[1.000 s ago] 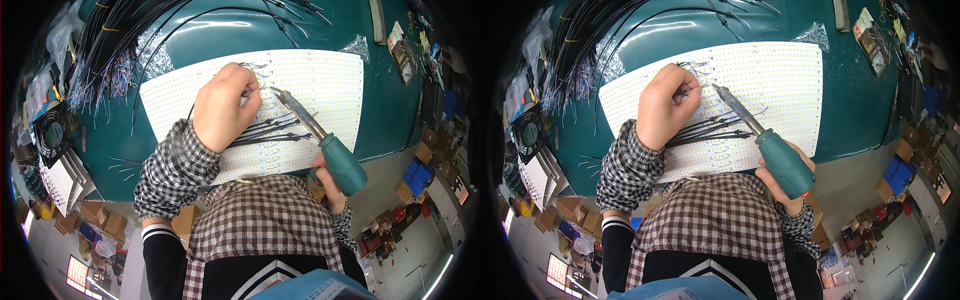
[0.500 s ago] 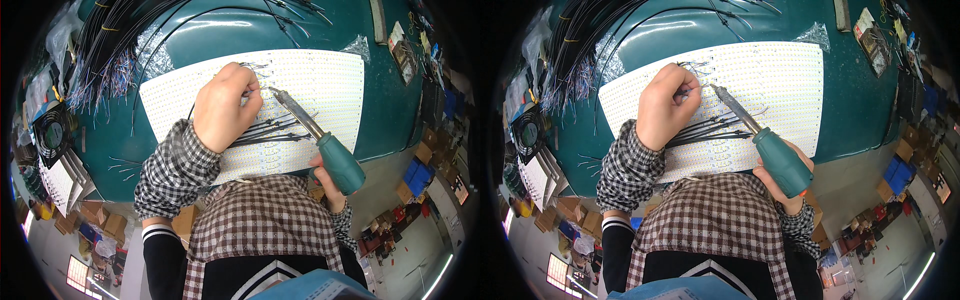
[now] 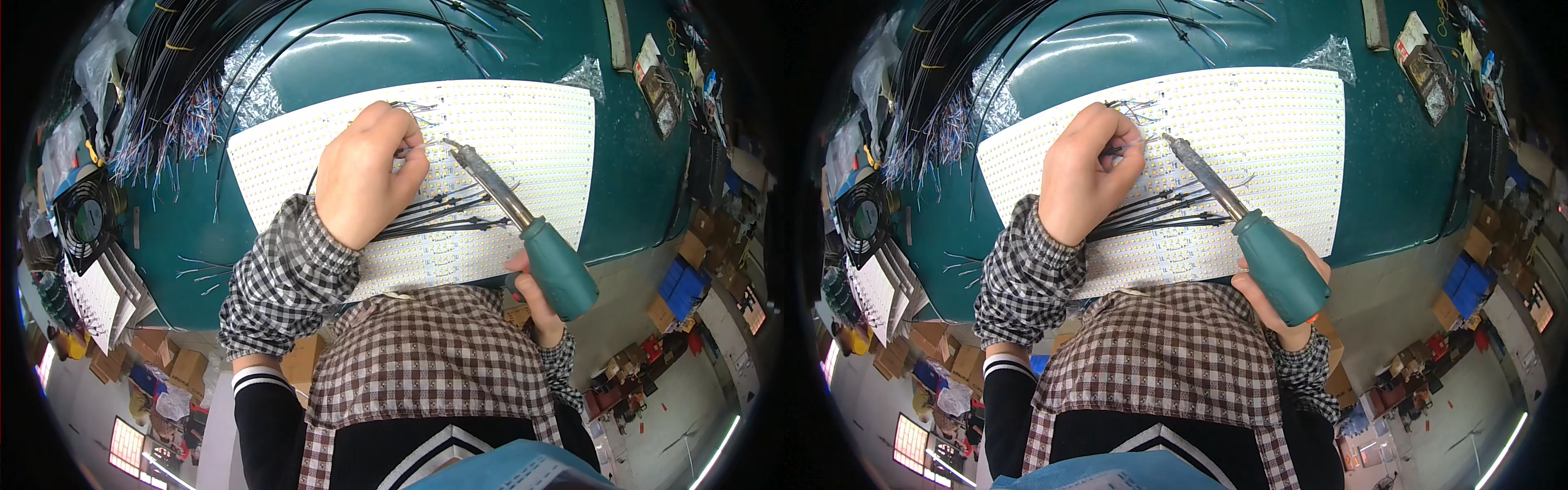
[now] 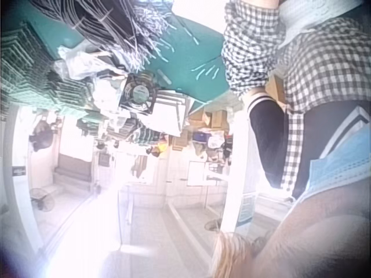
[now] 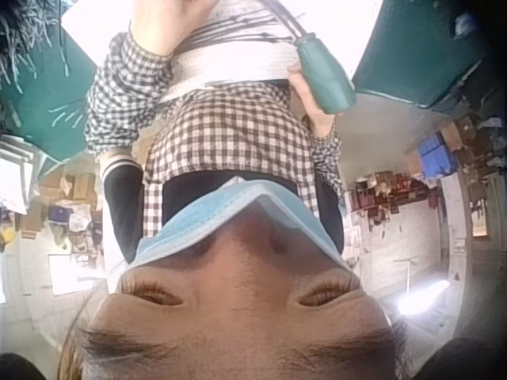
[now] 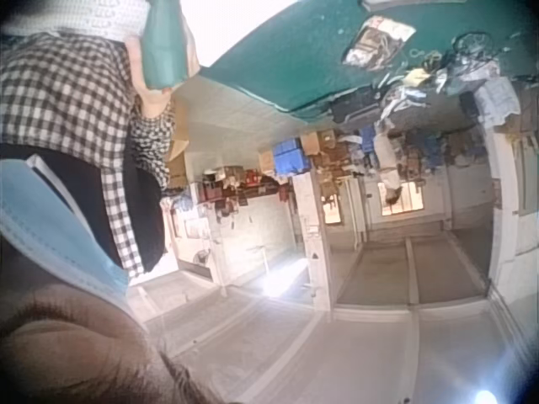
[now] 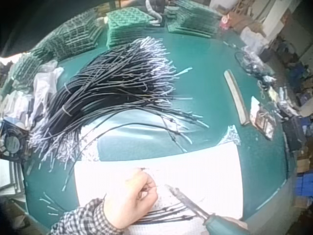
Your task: The person uses a soldering iron to attach black wires to a large LED panel. They hold the wires in place with one hand while applying heat and solder with the other, working sequentially along the panel's edge.
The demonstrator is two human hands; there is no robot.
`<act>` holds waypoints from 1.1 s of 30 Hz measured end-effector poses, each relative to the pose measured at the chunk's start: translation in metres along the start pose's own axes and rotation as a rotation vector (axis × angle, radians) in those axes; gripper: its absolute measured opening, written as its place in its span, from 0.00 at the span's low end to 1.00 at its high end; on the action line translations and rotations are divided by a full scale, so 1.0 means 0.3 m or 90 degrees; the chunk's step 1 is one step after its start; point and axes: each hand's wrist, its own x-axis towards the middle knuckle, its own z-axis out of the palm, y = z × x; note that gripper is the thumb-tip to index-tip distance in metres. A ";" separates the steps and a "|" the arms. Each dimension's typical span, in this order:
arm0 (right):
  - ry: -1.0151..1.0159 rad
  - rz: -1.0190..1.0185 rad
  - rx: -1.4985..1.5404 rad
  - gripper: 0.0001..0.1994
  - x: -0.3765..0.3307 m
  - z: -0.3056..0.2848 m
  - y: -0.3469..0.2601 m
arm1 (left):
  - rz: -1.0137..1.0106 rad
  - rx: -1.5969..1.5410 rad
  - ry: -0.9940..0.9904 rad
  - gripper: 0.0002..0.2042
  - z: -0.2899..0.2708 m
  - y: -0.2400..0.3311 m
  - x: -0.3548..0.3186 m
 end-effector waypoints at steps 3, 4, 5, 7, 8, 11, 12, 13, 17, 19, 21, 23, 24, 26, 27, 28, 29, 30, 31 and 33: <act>0.002 -0.011 -0.012 0.29 0.004 -0.004 0.004 | 0.004 0.007 -0.003 0.06 -0.003 0.002 0.001; 0.003 -0.018 -0.014 0.29 0.006 -0.004 0.004 | 0.004 0.005 0.000 0.06 -0.001 0.000 -0.001; 0.003 -0.020 -0.009 0.29 0.007 -0.003 0.003 | 0.004 0.002 0.002 0.06 0.000 -0.002 -0.002; -0.011 -0.060 -0.030 0.29 0.010 -0.008 0.011 | -0.008 -0.003 -0.007 0.05 -0.002 0.001 -0.001; -0.026 -0.099 -0.054 0.29 0.015 -0.016 0.026 | -0.014 -0.005 -0.011 0.05 -0.004 0.003 -0.002; 0.007 -0.017 0.052 0.30 0.014 0.002 -0.013 | -0.021 -0.012 -0.025 0.05 -0.015 0.009 0.000; 0.032 0.042 0.117 0.30 0.014 0.013 -0.033 | -0.007 -0.019 -0.027 0.05 -0.022 0.013 0.002; 0.045 0.042 0.139 0.30 0.013 0.017 -0.034 | 0.008 -0.027 -0.029 0.05 -0.029 0.019 0.006; 0.067 0.029 0.191 0.30 0.012 0.019 -0.025 | 0.026 -0.034 -0.082 0.05 -0.032 0.018 0.029; 0.070 0.025 0.192 0.30 0.008 0.014 -0.017 | 0.017 -0.026 -0.101 0.05 -0.032 0.001 0.047; 0.074 0.030 0.187 0.29 -0.005 0.010 -0.009 | 0.014 -0.016 -0.110 0.05 -0.031 -0.006 0.058; 0.055 0.002 0.149 0.28 -0.005 0.003 0.002 | 0.017 0.000 -0.109 0.05 -0.030 -0.005 0.064; 0.045 -0.012 0.130 0.28 -0.004 -0.001 0.009 | 0.011 -0.012 -0.109 0.05 -0.030 -0.005 0.064; 0.022 -0.040 0.086 0.27 -0.002 -0.012 0.028 | -0.002 -0.035 -0.108 0.05 -0.029 -0.004 0.062; 0.010 -0.053 0.064 0.27 -0.002 -0.015 0.033 | 0.009 -0.039 -0.097 0.04 -0.028 -0.005 0.060; 0.016 -0.032 0.070 0.26 -0.003 -0.014 0.022 | 0.019 -0.043 -0.086 0.04 -0.026 -0.008 0.056; 0.022 -0.011 0.075 0.26 -0.003 -0.010 0.003 | 0.030 -0.047 -0.076 0.04 -0.024 -0.010 0.053; 0.028 0.011 0.081 0.26 -0.004 -0.008 -0.008 | 0.034 -0.043 -0.075 0.04 -0.023 -0.010 0.053; 0.022 0.012 0.067 0.26 -0.005 -0.009 -0.007 | 0.037 -0.039 -0.074 0.04 -0.022 -0.011 0.052; 0.015 0.017 0.052 0.27 -0.007 -0.011 -0.002 | 0.042 -0.030 -0.071 0.04 -0.019 -0.011 0.051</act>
